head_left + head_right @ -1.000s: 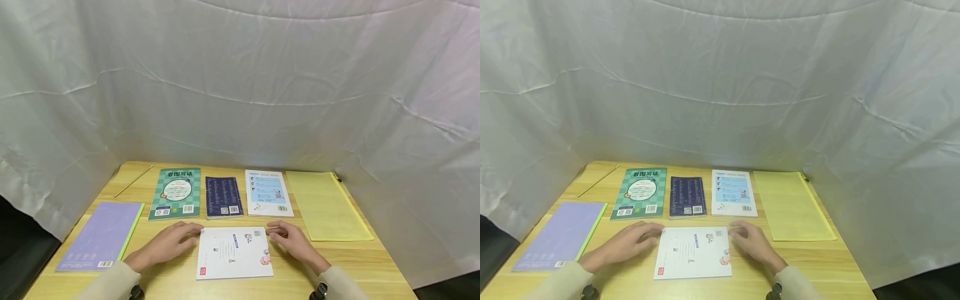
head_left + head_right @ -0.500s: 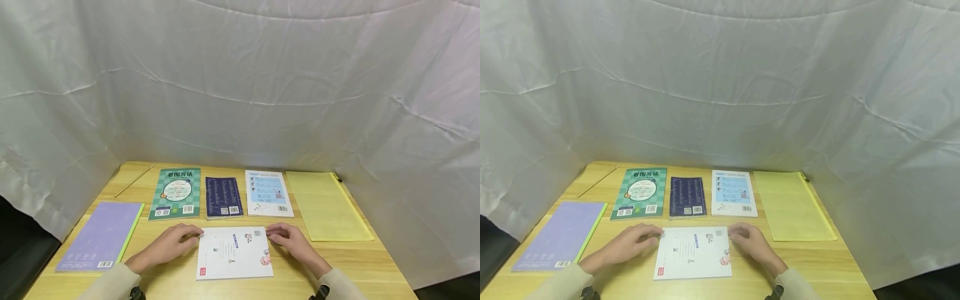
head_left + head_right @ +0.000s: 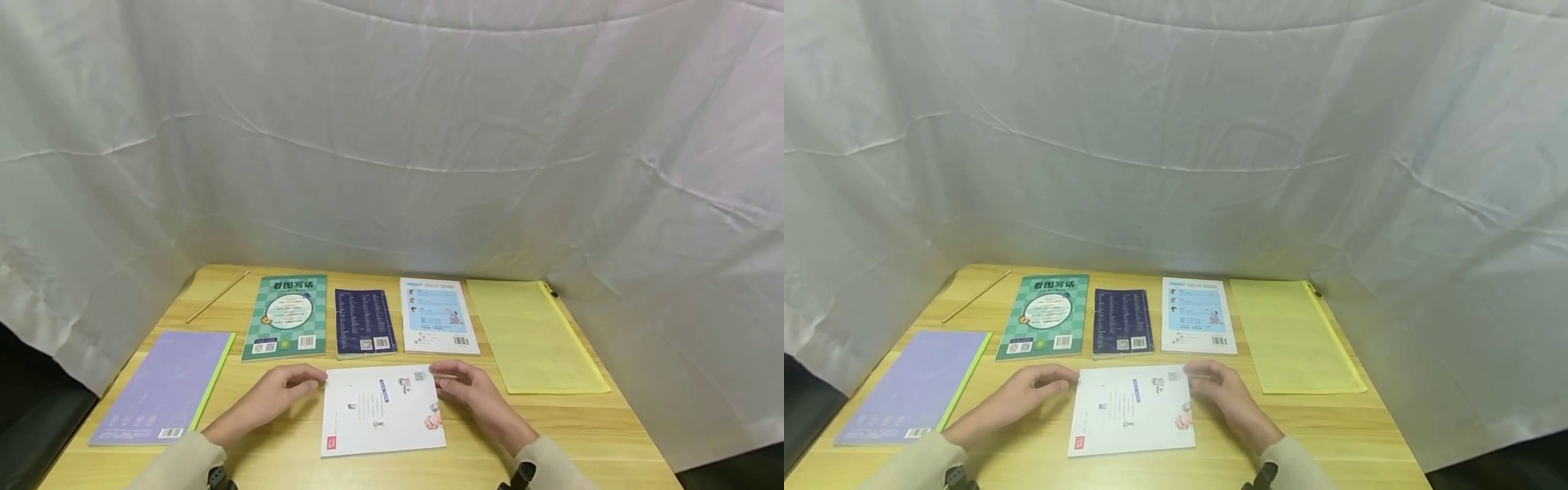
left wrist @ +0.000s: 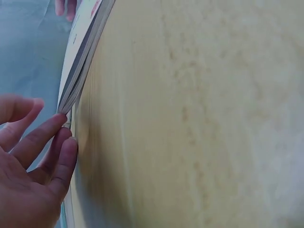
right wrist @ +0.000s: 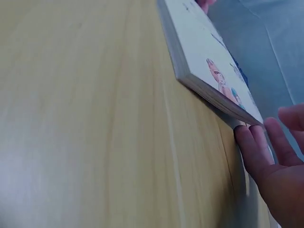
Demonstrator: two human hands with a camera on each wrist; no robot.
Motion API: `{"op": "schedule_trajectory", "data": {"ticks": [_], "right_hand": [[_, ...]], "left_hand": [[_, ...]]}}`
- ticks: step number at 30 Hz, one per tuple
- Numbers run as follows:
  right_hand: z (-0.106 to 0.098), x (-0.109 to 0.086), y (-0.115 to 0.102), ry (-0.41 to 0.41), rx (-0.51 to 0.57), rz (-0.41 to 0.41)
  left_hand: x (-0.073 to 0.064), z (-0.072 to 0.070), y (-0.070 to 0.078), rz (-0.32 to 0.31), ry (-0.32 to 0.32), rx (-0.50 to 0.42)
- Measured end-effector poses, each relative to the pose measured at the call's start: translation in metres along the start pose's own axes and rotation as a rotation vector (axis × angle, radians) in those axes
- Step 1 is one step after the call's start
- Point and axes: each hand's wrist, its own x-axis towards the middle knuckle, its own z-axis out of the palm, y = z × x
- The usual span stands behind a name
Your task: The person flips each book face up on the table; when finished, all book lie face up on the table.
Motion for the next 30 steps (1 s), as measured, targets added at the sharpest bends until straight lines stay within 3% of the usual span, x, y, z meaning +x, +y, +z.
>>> {"op": "schedule_trajectory", "data": {"ticks": [4, 11, 15, 22, 30], "right_hand": [[0.002, 0.002, 0.002, 0.029, 0.052, 0.009], [0.002, 0.005, 0.007, 0.062, -0.023, 0.01], [0.003, 0.005, 0.008, 0.045, 0.007, 0.009], [0.0, 0.0, 0.008, -0.045, 0.037, -0.002], [-0.002, 0.001, 0.01, -0.053, 0.014, -0.012]], "left_hand": [[0.0, 0.001, 0.001, -0.017, 0.019, -0.054], [0.002, 0.008, 0.008, -0.079, 0.083, -0.219], [0.001, 0.013, 0.01, -0.136, 0.121, -0.302], [0.001, 0.019, 0.008, -0.26, 0.109, -0.589], [-0.001, 0.02, 0.005, -0.232, 0.073, -0.692]]}}
